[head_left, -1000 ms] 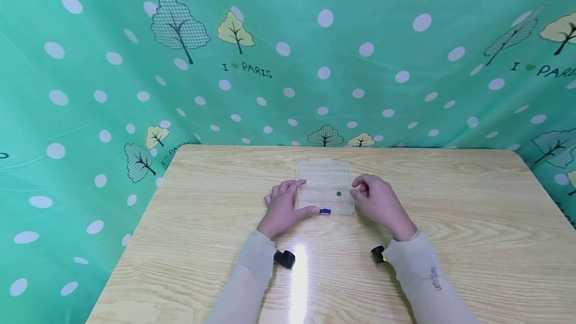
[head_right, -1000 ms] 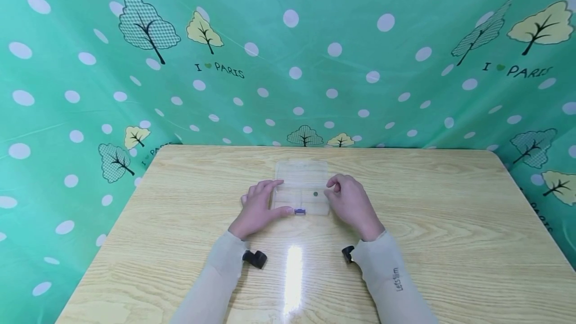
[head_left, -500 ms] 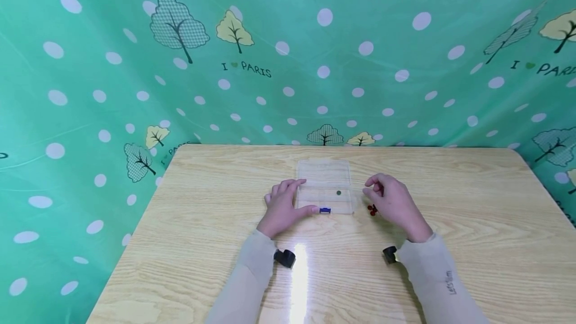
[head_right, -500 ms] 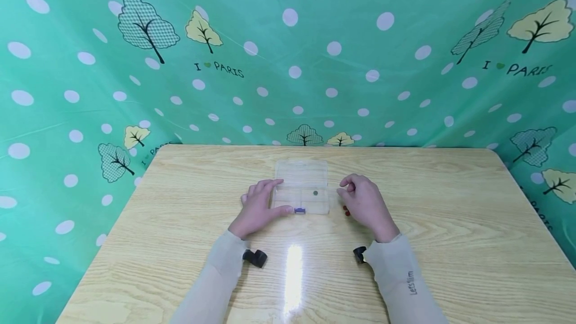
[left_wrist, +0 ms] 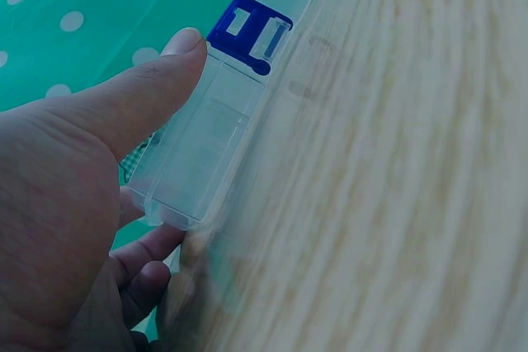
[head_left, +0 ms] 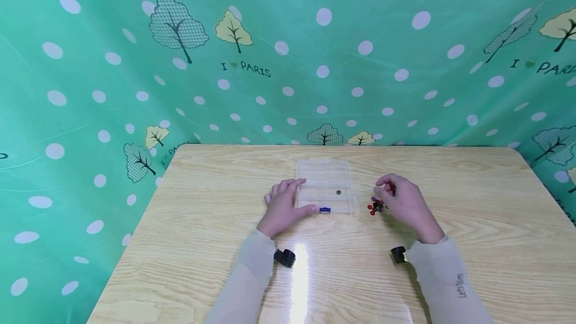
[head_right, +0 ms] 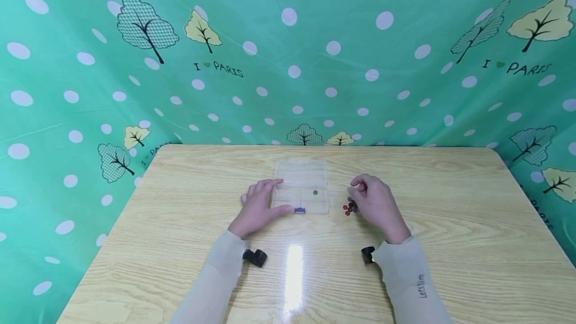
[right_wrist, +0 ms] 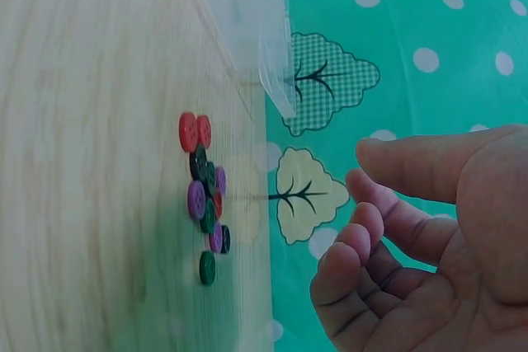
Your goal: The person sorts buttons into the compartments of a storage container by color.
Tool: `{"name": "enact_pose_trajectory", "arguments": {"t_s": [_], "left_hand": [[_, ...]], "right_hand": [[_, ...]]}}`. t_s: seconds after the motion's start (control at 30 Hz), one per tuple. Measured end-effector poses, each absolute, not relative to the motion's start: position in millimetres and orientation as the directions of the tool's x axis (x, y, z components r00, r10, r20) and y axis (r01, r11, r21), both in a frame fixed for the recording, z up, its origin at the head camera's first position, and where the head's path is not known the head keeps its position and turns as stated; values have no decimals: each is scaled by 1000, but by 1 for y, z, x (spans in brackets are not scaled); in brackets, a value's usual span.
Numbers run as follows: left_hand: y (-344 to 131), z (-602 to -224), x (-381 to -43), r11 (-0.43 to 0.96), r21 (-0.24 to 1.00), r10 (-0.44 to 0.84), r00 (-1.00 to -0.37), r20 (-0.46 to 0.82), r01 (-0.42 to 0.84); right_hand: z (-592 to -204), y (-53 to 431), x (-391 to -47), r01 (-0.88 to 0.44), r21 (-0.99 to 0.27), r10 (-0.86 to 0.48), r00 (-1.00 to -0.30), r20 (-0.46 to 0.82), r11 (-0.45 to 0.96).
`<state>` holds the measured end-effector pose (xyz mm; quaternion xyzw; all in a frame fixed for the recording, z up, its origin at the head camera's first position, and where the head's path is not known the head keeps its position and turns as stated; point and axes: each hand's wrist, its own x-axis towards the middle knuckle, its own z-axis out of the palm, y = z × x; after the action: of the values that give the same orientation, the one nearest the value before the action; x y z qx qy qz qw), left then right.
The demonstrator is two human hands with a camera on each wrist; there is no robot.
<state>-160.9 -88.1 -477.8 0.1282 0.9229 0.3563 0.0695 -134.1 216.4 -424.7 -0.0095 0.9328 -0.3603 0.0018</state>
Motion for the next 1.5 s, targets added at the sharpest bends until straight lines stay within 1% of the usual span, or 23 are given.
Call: {"name": "enact_pose_trajectory", "arguments": {"t_s": [0.3,0.53,0.77,1.07,1.3,1.5], "left_hand": [[-88,-478,-161,721,668,284,-958,-44,183],[-88,-479,-160,715,675,286,-957,-44,182],[-89,-479,-160,716,676,279,-959,-49,174],[-89,-478,-161,715,676,280,-959,-46,176],[-88,-478,-161,714,677,284,-958,-48,178],[-88,-478,-161,714,676,285,-958,-39,185]], "right_hand": [[-428,223,-133,9,-667,-16,-999,-32,745],[-431,230,-132,-2,-647,-38,-998,-41,763],[-434,235,-132,37,-645,-35,-995,-98,763],[-435,243,-131,47,-661,-61,-989,-138,749],[-439,247,-131,81,-670,-76,-977,-201,738],[-440,248,-129,94,-674,-89,-969,-232,732]]}}
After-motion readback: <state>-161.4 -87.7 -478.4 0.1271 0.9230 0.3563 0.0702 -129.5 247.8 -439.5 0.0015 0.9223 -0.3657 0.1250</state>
